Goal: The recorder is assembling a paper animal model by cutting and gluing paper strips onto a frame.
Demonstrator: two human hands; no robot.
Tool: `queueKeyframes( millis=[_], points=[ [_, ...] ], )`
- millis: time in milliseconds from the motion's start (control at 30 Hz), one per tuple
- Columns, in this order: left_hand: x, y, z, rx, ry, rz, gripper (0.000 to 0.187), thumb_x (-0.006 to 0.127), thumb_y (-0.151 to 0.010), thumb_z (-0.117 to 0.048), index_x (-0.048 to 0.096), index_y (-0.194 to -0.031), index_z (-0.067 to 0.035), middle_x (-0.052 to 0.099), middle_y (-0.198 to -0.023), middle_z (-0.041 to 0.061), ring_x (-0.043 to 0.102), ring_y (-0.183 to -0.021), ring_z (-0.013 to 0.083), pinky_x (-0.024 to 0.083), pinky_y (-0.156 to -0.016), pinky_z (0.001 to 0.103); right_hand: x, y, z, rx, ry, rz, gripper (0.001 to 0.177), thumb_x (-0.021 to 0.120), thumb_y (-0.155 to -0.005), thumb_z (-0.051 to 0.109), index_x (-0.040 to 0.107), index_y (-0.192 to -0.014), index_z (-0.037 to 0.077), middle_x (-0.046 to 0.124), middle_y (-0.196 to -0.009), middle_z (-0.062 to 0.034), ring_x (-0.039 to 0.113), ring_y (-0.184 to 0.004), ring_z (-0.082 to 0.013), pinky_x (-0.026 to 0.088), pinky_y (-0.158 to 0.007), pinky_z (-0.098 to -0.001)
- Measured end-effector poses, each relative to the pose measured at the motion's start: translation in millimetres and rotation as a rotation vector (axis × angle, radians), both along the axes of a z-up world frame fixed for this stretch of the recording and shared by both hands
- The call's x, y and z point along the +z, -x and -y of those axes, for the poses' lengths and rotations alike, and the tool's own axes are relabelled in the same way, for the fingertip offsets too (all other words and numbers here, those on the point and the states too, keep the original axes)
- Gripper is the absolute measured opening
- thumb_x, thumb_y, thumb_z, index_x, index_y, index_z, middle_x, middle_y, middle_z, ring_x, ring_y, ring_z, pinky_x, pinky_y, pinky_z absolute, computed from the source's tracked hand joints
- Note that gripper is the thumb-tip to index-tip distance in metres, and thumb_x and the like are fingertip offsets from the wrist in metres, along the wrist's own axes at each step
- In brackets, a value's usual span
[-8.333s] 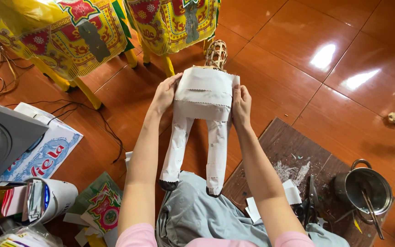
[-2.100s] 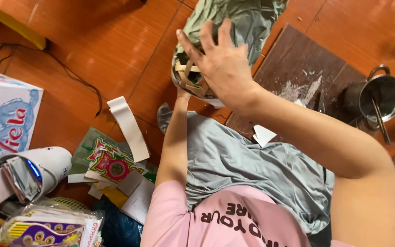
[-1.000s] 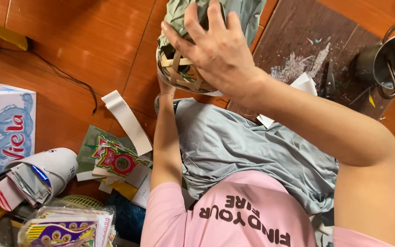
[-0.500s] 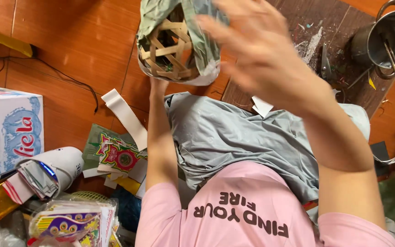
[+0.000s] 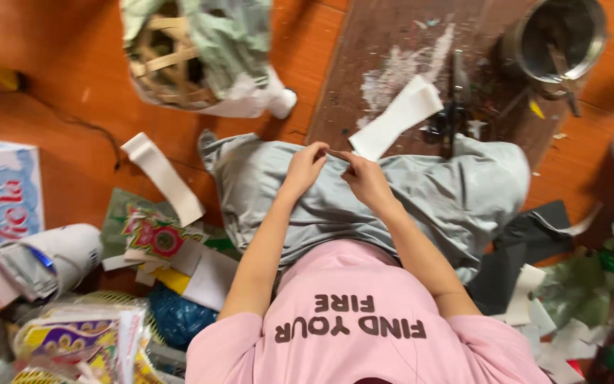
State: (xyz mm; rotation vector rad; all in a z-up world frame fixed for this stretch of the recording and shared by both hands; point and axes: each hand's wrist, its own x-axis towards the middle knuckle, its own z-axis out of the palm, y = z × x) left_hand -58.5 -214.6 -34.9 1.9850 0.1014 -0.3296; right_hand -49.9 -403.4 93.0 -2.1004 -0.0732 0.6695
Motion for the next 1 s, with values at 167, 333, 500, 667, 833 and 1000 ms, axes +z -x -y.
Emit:
queueKeyframes(
  millis=[167,333,500,667,833,1000],
  points=[
    [-69.4,-40.5,74.9,-0.167,-0.254,0.156,0.034,0.078,-0.086,-0.021,0.067,-0.114,-0.005,0.069,-0.107,0.017,0.063,-0.102,0.0374,0.051,-0.087,0.047,-27.9,-26.2,79.9,-0.149,-0.054,0.142,0.058,0.064,-0.091,-0.001,0.052,-0.146,0.013,0.070,-0.077,-0.0149,0.070,-0.067,-0.0263,0.056,-0.069,-0.0386],
    [-58.4,-67.2,117.7,-0.132,-0.469,0.107,0.053,0.086,-0.078,-0.031,0.061,-0.114,-0.001,0.059,-0.116,0.021,0.053,-0.113,0.0420,0.046,-0.092,0.053,-22.5,-100.3,201.8,-0.162,0.153,0.556,0.061,0.069,-0.083,-0.003,0.057,-0.143,0.007,0.070,-0.092,-0.0201,0.069,-0.081,-0.0370,0.055,-0.072,-0.0459],
    [-82.0,-70.8,127.0,-0.034,-0.613,-0.073,0.049,0.091,-0.070,-0.021,0.064,-0.107,-0.005,0.057,-0.122,0.017,0.053,-0.120,0.0388,0.044,-0.099,0.054,-125.1,-164.4,355.8,-0.349,1.134,0.622,0.015,0.062,-0.101,0.017,0.075,-0.096,0.010,0.072,-0.095,-0.0166,0.070,-0.086,-0.0381,0.057,-0.072,-0.0519],
    [-101.0,-73.1,117.1,0.040,-0.464,-0.143,0.031,0.085,-0.075,-0.013,0.066,-0.099,-0.005,0.064,-0.112,0.020,0.060,-0.111,0.0415,0.049,-0.093,0.051,-132.9,-175.7,398.5,-0.446,0.977,0.414,0.025,0.067,-0.095,0.028,0.073,-0.103,0.006,0.073,-0.095,-0.0253,0.070,-0.088,-0.0464,0.055,-0.073,-0.0572],
    [-134.0,-71.3,110.0,0.074,-0.292,-0.109,0.021,0.070,-0.086,0.000,0.068,-0.107,-0.005,0.070,-0.102,0.025,0.067,-0.100,0.0452,0.053,-0.083,0.052,-106.6,-167.0,392.3,-0.403,0.916,0.538,0.027,0.070,-0.088,0.022,0.072,-0.110,0.005,0.072,-0.090,-0.0269,0.069,-0.084,-0.0479,0.054,-0.071,-0.0574],
    [-137.9,-63.2,99.6,0.034,-0.086,0.046,0.034,0.071,-0.077,0.000,0.069,-0.111,-0.005,0.072,-0.106,0.024,0.069,-0.104,0.0416,0.056,-0.087,0.047,-46.0,-144.2,355.8,-0.391,0.995,0.599,0.016,0.067,-0.103,0.019,0.079,-0.112,0.011,0.073,-0.091,-0.0253,0.069,-0.083,-0.0470,0.054,-0.074,-0.0585]
  ],
)
